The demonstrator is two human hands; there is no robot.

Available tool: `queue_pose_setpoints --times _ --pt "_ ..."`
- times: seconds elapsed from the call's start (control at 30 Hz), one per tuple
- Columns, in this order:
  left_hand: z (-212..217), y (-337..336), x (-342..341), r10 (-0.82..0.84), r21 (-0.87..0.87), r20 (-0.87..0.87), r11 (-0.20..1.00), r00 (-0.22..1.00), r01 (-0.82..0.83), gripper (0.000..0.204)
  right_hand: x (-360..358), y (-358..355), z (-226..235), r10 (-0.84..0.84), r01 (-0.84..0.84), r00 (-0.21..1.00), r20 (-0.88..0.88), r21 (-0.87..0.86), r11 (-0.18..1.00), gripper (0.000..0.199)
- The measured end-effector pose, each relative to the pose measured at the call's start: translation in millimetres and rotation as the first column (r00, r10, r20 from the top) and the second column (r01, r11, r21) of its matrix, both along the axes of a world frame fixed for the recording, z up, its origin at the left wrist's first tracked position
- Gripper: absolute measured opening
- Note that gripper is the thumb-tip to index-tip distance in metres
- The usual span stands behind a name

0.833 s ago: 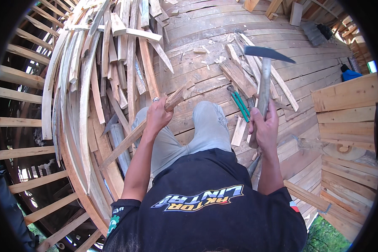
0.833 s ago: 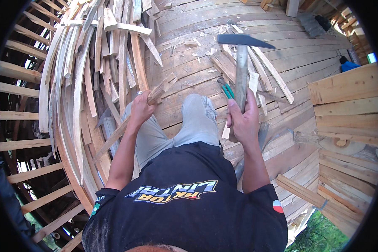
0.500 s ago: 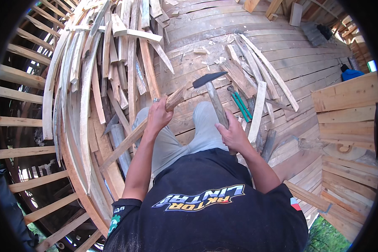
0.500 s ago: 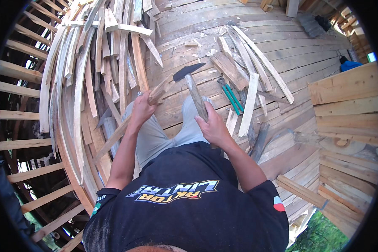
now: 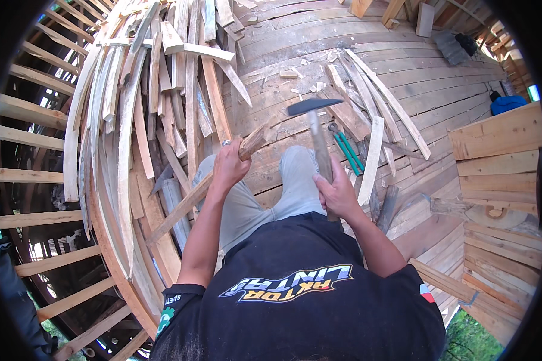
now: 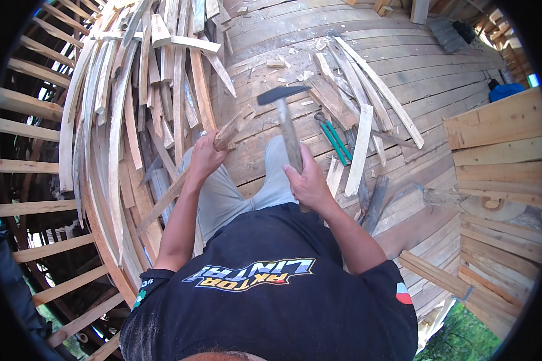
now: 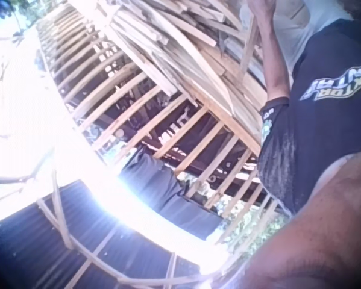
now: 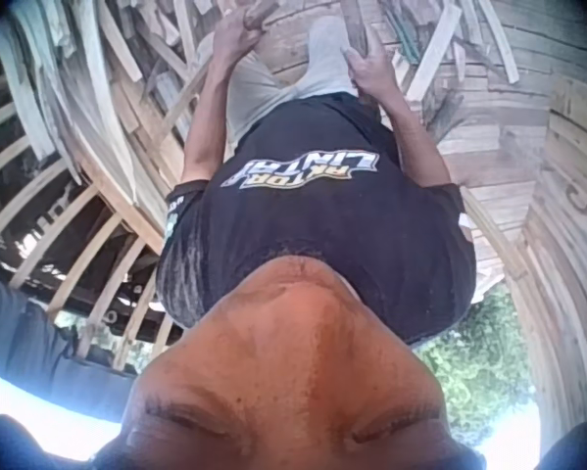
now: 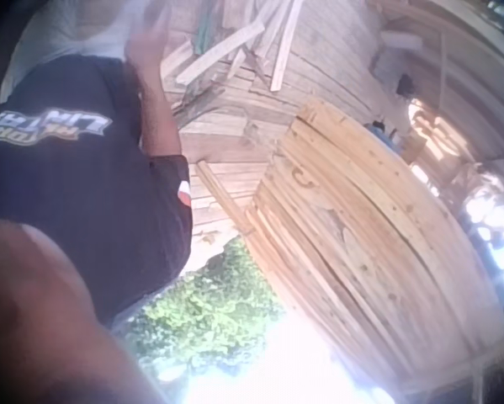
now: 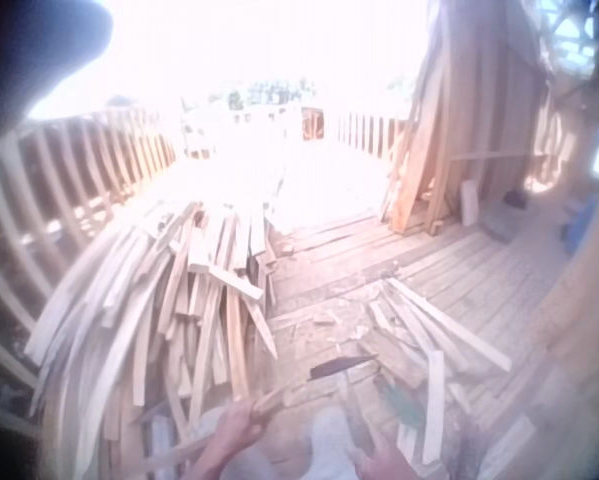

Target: The person sits on a wooden platform and uses pincers and a hammer to trim pieces of wood and remove nails from them.

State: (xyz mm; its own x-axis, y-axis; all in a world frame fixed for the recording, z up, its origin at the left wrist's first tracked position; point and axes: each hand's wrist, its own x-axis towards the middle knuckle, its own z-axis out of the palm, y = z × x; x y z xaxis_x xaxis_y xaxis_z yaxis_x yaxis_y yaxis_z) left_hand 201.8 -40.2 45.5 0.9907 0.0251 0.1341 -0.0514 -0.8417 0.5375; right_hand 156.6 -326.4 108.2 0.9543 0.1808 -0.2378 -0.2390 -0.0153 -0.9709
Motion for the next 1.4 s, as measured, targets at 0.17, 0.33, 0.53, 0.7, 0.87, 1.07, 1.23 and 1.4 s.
queue_pose_setpoints --times 0.17,0.33,0.53,0.7,0.87,1.07,1.23,1.4 --pt "-1 6 -1 0.01 0.002 0.012 1.0 1.0 -0.011 0.033 3 -29 20 -0.075 0.076 0.992 -0.101 0.012 0.997 0.044" --pt "-3 8 -3 0.046 0.016 -0.049 0.999 0.998 -0.045 0.036 26 -39 82 -0.583 0.474 0.781 0.224 0.396 0.786 0.035" --pt "5 1 1 0.019 -0.005 -0.092 1.0 0.996 -0.019 0.035 -9 11 -1 -0.001 0.0 0.997 -0.073 -0.012 1.0 0.04" --pt "-4 18 -4 0.051 0.035 -0.028 0.998 0.998 -0.05 0.029 -13 -5 13 0.044 -0.042 0.991 -0.123 0.018 0.999 0.049" --pt "-9 23 -15 0.075 0.019 -0.043 0.997 0.996 -0.074 0.029 17 -10 66 -0.452 0.309 0.831 0.323 0.407 0.859 0.039" --pt "-3 13 -9 0.039 0.023 -0.011 0.999 0.999 -0.038 0.03 -18 24 -19 0.092 -0.094 0.996 -0.018 -0.113 0.989 0.035" --pt "-21 41 -16 0.066 0.024 -0.093 0.998 0.993 -0.064 0.03 -22 9 -5 0.127 -0.128 0.977 -0.174 0.008 0.992 0.038" --pt "-11 39 -19 0.079 0.024 -0.146 0.997 0.986 -0.076 0.03 8 3 51 -0.385 0.259 0.891 0.239 0.428 0.866 0.03"
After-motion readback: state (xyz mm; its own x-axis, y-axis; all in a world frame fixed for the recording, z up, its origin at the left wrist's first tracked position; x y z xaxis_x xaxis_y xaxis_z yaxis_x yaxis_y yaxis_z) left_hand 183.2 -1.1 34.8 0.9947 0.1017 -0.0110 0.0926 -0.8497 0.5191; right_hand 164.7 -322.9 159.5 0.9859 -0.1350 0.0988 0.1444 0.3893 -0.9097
